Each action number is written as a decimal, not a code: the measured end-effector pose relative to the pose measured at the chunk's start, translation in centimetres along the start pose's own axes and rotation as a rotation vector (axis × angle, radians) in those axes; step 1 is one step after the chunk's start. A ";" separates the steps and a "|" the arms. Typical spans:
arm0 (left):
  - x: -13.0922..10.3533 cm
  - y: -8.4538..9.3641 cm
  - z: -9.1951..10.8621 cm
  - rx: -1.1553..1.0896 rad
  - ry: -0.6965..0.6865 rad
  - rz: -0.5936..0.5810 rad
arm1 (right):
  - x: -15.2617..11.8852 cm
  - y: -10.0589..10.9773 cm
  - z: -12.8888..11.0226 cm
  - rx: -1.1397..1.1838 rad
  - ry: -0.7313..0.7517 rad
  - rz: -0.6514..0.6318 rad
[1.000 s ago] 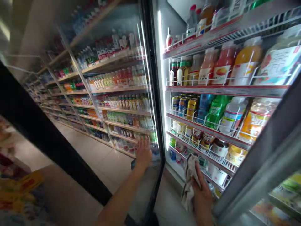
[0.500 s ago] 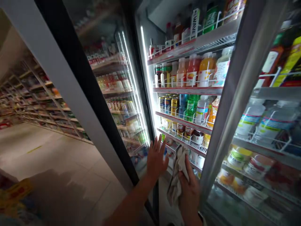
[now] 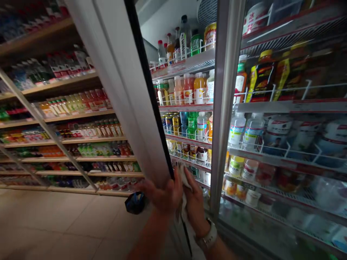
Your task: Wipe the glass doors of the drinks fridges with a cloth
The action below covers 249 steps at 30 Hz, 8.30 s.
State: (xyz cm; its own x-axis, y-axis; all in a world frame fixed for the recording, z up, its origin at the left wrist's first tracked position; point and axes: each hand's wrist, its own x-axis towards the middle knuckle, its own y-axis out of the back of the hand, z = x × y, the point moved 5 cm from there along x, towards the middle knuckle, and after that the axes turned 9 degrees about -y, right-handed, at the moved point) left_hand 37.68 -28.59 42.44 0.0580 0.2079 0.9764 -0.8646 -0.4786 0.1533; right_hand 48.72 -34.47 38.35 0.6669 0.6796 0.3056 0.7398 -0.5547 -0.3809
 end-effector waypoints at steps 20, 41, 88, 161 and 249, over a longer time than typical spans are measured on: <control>4.6 -12.6 6.0 -0.603 0.326 -0.545 | -1.6 7.4 -1.8 -0.230 0.169 0.670; 2.0 -19.2 -13.1 -0.542 -0.037 -0.462 | 7.0 -3.5 9.3 -0.403 0.437 0.735; 4.8 -30.5 -38.3 -0.318 -0.460 -0.043 | 28.7 -21.1 21.0 -1.897 1.033 0.048; 6.1 -28.4 -23.7 -0.546 -0.576 -0.096 | 26.8 -11.1 7.3 -1.975 1.102 0.260; 2.9 -29.2 -23.6 -0.297 -0.411 -0.039 | 22.9 -5.8 14.4 -1.690 0.879 0.514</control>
State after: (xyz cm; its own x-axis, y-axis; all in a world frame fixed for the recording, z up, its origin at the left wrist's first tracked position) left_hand 51.30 6.10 37.22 0.2335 -0.1605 0.9590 -0.9590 -0.2011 0.1998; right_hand 58.46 -8.79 34.97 0.2688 0.2437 0.9318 -0.5431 -0.7606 0.3556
